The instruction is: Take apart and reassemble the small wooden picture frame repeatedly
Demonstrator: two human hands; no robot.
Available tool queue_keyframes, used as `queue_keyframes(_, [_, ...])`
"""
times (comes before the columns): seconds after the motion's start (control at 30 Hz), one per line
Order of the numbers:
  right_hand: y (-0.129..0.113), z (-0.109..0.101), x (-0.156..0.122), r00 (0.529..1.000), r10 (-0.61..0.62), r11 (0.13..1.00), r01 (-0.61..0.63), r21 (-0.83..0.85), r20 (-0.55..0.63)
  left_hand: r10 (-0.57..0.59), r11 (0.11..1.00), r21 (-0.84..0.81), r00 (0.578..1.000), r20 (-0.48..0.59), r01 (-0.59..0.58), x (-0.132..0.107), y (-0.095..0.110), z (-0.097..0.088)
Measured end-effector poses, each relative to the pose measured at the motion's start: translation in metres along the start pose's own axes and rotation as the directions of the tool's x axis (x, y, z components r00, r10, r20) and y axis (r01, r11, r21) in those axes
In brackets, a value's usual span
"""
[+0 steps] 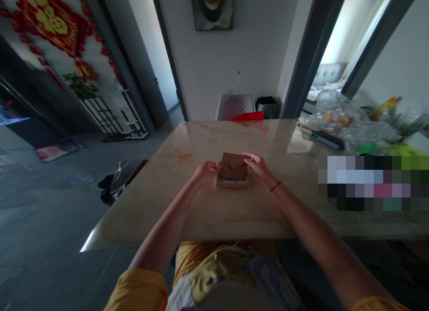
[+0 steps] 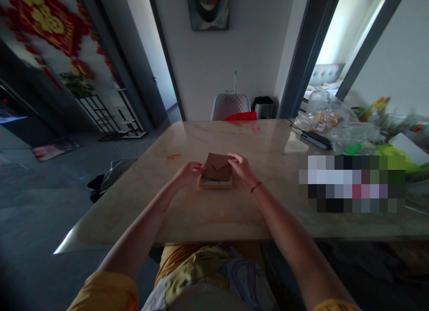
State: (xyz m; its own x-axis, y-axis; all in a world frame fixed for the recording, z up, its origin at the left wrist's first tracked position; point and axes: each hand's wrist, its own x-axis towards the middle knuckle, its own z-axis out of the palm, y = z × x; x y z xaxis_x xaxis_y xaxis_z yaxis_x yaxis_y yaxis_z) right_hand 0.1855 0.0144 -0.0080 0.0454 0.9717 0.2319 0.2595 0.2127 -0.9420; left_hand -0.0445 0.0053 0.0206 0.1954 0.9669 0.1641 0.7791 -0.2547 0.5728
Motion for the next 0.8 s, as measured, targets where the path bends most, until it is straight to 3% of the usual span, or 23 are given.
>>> queue_keyframes(0.3, [0.013,0.006,0.005,0.999,-0.049,0.998,0.049,0.040,0.003,0.020,1.000,0.001,0.999,-0.038,-0.020,-0.002,0.002,-0.001])
queue_keyframes(0.53, [0.018,0.008,0.009,0.995,-0.092,0.991,0.094,0.094,-0.024,-0.018,0.998,-0.055,1.000,0.018,0.019,0.004,-0.008,0.006])
queue_keyframes(0.67, [0.013,0.004,0.008,0.997,-0.027,0.976,0.042,0.216,-0.068,-0.036,0.997,-0.072,0.999,0.030,0.038,0.005,-0.009,0.007])
queue_keyframes(0.8, [0.005,-0.002,0.006,0.983,0.100,0.919,-0.032,0.393,-0.154,-0.076,0.978,-0.195,0.997,-0.005,0.074,0.006,-0.006,0.007])
